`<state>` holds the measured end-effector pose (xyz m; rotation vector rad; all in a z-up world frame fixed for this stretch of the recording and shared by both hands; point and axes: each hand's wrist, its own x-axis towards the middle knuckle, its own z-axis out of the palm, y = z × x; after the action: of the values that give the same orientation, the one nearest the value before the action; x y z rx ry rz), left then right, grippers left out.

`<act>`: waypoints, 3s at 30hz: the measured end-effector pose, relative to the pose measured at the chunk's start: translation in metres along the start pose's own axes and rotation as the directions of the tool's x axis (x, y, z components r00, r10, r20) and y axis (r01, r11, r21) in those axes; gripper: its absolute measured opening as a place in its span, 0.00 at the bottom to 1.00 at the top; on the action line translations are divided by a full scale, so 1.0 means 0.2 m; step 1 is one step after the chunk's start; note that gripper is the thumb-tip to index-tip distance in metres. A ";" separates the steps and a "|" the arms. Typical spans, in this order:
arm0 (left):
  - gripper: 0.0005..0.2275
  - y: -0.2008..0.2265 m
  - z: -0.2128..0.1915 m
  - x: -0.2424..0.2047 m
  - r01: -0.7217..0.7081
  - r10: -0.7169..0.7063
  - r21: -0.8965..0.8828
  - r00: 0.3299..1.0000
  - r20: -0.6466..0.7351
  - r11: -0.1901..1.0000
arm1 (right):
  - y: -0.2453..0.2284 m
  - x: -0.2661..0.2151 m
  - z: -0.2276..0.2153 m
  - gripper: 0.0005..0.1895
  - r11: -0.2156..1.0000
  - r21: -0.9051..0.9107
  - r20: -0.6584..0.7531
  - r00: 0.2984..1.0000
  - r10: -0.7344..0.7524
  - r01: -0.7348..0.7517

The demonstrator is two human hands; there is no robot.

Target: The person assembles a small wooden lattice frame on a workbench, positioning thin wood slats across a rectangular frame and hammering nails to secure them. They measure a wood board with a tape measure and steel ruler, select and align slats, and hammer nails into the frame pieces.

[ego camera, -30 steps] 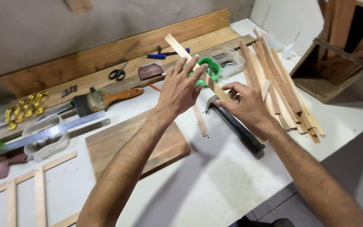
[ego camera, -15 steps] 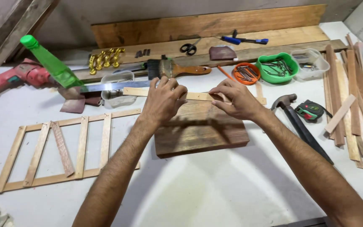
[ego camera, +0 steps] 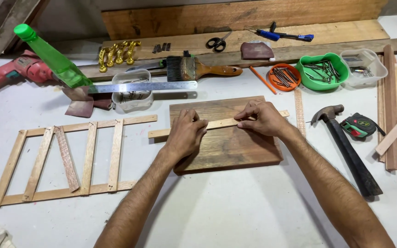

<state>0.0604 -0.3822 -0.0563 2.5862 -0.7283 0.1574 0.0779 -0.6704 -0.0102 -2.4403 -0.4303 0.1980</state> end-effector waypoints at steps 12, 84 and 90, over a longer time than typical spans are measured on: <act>0.26 0.24 -0.05 0.10 0.234 -0.230 0.092 0.972 -0.047 0.968 | -0.06 -0.03 0.04 0.12 0.993 -0.114 -0.071 0.997 0.009 -0.017; 0.18 0.93 0.20 0.84 -0.176 0.138 0.149 0.962 0.236 0.973 | 0.60 -0.87 -0.40 0.21 0.818 -0.192 -0.387 0.807 0.446 -0.543; 0.19 0.71 0.26 0.64 -0.077 0.013 0.190 0.949 0.316 0.979 | 0.78 -0.81 -0.29 0.17 0.980 0.026 -0.585 0.792 0.175 -0.197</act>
<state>0.0951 -0.5726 -0.0196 2.8240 -0.9269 -0.1820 -0.0197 -0.8763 -0.0557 -2.4170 0.0882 -0.4856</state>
